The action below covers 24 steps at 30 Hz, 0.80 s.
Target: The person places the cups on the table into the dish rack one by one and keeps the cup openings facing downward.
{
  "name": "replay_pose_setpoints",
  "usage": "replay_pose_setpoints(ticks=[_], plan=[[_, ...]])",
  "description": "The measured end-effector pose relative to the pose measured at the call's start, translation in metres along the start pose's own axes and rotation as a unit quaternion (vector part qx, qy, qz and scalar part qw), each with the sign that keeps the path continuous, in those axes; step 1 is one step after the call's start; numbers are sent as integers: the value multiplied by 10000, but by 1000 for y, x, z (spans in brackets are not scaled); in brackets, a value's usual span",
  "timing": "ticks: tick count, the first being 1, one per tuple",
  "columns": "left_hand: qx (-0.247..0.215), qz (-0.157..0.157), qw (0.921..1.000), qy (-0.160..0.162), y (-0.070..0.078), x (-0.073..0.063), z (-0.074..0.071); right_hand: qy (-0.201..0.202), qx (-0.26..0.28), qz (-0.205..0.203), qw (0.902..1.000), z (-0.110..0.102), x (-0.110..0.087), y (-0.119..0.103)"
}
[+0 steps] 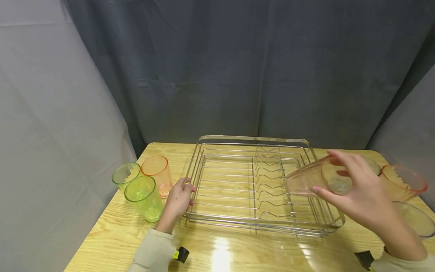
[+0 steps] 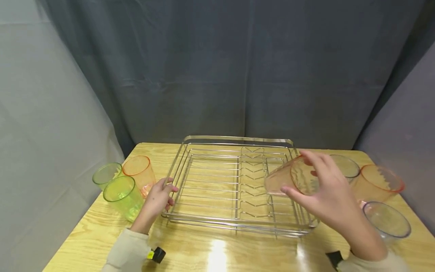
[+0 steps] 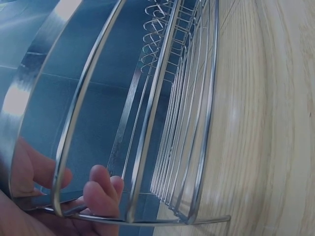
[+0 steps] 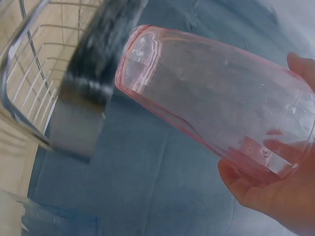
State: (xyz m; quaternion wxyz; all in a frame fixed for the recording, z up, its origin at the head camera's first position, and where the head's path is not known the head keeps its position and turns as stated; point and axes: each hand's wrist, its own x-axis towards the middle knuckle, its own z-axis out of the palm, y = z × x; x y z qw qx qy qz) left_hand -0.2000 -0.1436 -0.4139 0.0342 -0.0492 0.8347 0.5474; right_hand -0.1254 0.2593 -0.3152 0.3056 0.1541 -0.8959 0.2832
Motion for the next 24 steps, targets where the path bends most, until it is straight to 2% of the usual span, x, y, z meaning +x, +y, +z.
replay_pose_setpoints(ticks=[9, 17, 24], plan=[[-136, -37, 9998, -109, 1, -1, -1, -3, -99, -261, 9996, 13, 2, -5], [-192, -45, 9998, -35, 1, -1, 0, -318, -54, -96, 9994, 18, 3, -9], [-202, -60, 9998, -45, 2, -1, 0, -333, -52, -114, 9994, 22, 1, -13]])
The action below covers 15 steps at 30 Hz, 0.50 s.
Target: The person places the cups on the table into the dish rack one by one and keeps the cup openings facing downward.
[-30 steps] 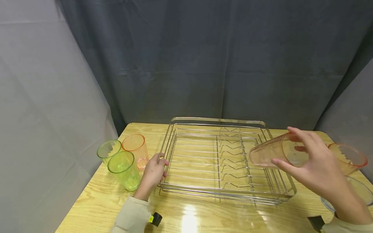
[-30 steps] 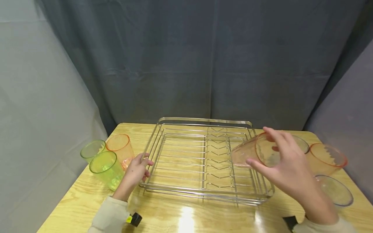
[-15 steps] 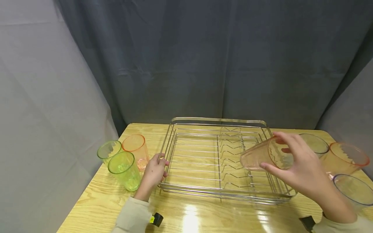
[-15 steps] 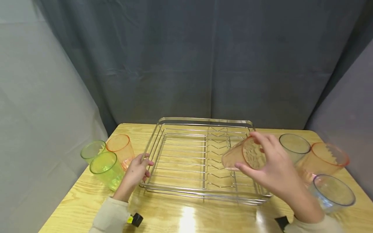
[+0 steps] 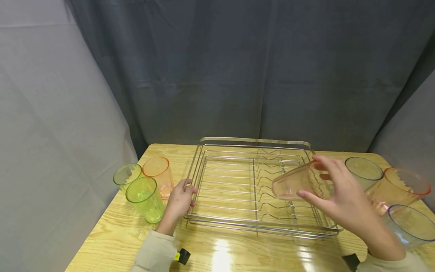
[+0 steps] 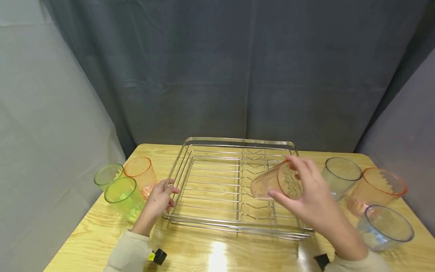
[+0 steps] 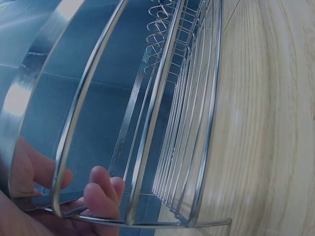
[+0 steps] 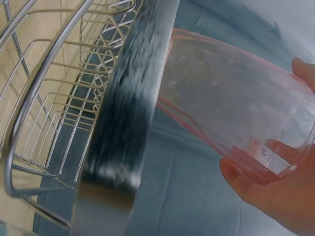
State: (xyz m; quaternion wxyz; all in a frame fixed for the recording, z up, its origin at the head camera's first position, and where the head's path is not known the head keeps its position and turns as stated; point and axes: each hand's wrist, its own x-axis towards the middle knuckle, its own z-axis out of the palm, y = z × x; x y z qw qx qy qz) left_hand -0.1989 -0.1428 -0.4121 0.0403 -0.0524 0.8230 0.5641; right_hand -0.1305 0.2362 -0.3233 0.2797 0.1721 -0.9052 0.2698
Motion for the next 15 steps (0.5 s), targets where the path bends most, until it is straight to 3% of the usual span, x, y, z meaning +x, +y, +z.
replay_pose_setpoints(ticks=[8, 15], plan=[[-13, 81, 9998, -161, -2, 0, 3, 224, 203, -113, 9995, -3, -1, 2], [71, 98, 9999, -35, -2, 0, -1, 279, 523, -173, 9981, -2, 0, 1]])
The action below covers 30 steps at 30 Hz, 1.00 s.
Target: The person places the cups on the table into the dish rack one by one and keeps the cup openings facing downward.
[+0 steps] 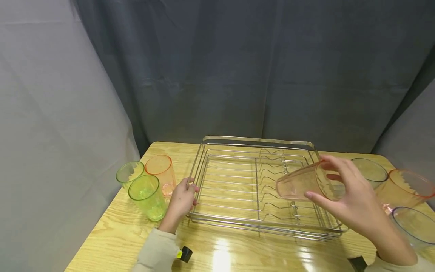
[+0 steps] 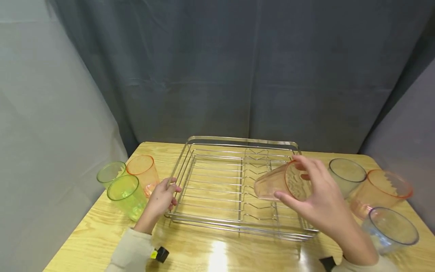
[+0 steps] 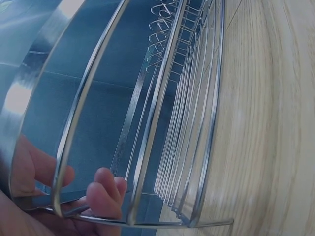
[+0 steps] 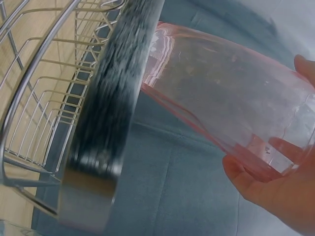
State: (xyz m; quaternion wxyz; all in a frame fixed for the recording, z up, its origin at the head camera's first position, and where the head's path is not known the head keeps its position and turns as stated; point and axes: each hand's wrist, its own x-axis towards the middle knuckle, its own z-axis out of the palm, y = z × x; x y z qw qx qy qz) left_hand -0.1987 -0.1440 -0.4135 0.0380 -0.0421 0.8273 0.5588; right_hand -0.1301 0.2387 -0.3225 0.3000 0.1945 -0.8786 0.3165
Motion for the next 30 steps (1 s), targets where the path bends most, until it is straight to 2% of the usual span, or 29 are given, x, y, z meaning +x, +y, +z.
replay_pose_setpoints(ticks=[6, 10, 19, 22, 25, 30], plan=[[93, -2, 9999, -116, 2, 0, 1, 23, 186, 104, 9998, 1, -3, -4], [276, 65, 9996, -63, 3, -1, -1, 89, 253, 68, 9996, 3, 0, -10], [847, 533, 9933, 580, 11, -9, -7, 8, 443, -130, 9989, 11, 10, -23], [1104, 905, 9858, 882, 20, -17, -4, -34, 477, -114, 9988, 11, 10, -25], [1282, 1517, 9742, 1075, 37, -28, 1, -37, 504, -53, 9987, 12, 11, -28], [691, 2493, 9638, 645, 74, -52, 17, 19, 753, 44, 9971, 14, 14, -35]])
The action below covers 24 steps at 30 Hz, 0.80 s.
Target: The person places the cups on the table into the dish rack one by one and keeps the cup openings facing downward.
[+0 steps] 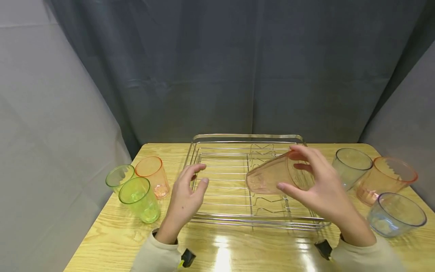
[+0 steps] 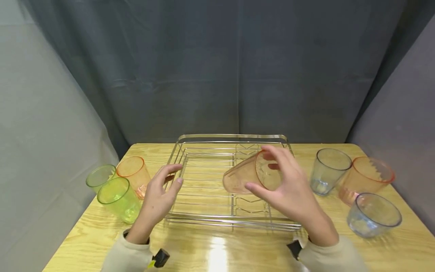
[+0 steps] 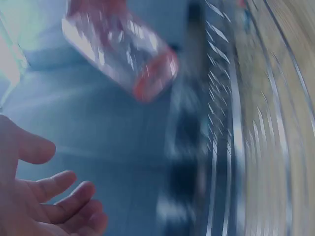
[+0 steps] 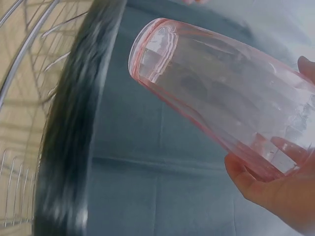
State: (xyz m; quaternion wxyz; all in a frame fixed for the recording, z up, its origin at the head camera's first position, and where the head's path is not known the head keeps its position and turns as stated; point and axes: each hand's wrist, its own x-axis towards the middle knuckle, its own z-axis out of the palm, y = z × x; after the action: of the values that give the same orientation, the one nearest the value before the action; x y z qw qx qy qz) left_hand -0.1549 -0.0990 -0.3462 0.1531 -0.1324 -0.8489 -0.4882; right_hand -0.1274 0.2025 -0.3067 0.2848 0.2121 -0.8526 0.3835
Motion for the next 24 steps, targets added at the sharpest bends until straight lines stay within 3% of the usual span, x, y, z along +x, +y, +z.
replay_pose_setpoints(ticks=[4, 8, 11, 15, 18, 24], plan=[[-419, 477, 9975, -295, 20, -3, 9, -2, 273, -46, 9996, 5, 5, -7], [-609, 618, 9942, -629, 23, -4, 19, 6, 441, -91, 9990, 7, 6, -9], [-572, 546, 9920, -982, 22, -4, 25, -6, 622, -122, 9980, 8, 5, -10], [-473, 188, 9867, -1543, 19, -5, 33, -72, 900, -169, 9958, 11, 5, -11], [-444, -53, 9828, -1791, 18, -5, 36, -110, 1031, -166, 9945, 12, 5, -12], [-111, 66, 9793, -2019, 17, -5, 39, -120, 1154, -234, 9930, 15, 5, -13]])
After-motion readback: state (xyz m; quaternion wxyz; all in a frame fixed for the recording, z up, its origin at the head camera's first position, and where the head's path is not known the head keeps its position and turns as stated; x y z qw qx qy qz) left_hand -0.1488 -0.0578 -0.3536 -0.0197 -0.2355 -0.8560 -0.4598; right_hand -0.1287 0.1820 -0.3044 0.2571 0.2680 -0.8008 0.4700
